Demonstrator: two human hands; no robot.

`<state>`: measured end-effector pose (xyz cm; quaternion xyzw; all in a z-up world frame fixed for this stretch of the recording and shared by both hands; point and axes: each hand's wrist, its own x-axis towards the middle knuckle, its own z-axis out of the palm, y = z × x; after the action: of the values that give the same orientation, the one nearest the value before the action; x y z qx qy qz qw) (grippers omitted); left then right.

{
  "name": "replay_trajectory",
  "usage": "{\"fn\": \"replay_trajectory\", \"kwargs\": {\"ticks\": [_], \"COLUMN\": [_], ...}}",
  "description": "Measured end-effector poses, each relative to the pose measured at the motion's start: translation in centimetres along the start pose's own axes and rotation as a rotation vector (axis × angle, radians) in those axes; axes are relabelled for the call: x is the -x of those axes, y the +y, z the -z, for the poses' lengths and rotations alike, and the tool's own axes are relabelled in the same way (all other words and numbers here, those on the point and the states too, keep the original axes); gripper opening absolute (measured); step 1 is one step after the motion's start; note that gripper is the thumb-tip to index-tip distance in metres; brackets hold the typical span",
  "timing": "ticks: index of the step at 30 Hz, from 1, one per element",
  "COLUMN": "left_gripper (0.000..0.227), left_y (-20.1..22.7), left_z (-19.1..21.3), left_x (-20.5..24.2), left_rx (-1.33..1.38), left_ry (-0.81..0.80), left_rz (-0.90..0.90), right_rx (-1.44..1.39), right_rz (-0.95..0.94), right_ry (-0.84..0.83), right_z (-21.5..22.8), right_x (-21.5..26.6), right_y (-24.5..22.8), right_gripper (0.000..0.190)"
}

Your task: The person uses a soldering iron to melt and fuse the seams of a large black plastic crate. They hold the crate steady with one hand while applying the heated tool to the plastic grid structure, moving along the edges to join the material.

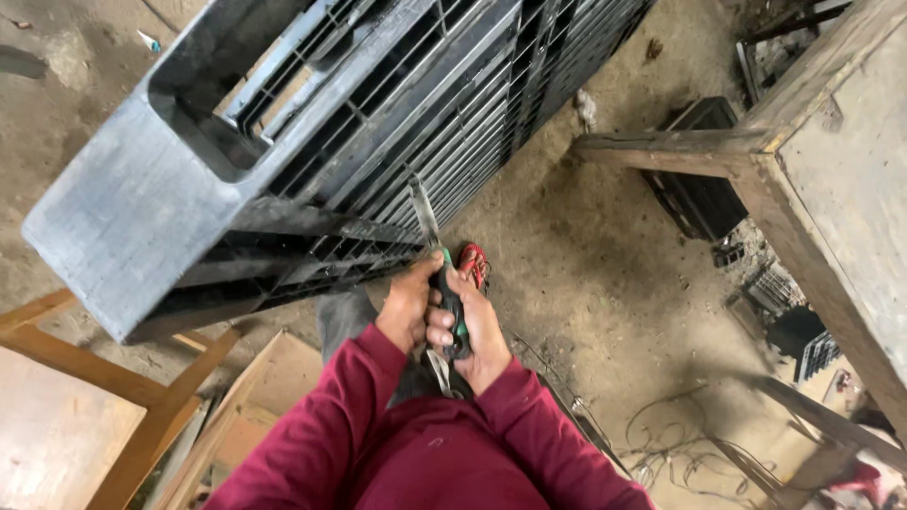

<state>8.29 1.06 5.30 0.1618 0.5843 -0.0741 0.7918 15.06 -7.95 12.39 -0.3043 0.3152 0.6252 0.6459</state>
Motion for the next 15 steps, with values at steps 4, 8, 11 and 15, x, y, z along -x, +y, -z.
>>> {"fn": "replay_trajectory", "kwargs": {"ticks": [4, 8, 11, 15], "left_gripper": [0.041, 0.039, 0.040, 0.036], "left_y": [0.3, 0.1, 1.6, 1.4], "left_z": [-0.4, -0.1, -0.3, -0.2], "left_x": [1.0, 1.9, 1.1, 2.1], "left_rx": [-0.036, -0.002, -0.009, -0.011], "left_ry": [0.071, 0.049, 0.048, 0.024], "left_rz": [0.040, 0.080, 0.024, 0.063], "right_rx": [0.003, 0.019, 0.010, 0.004], "right_rz": [0.046, 0.066, 0.079, 0.092], "right_ry": [0.072, 0.106, 0.070, 0.101], "right_z": [-0.3, -0.2, -0.7, -0.4], "right_x": [-0.2, 0.2, -0.8, -0.5], "right_y": [0.4, 1.0, 0.4, 1.1], "right_gripper": [0.024, 0.020, 0.022, 0.015]}}
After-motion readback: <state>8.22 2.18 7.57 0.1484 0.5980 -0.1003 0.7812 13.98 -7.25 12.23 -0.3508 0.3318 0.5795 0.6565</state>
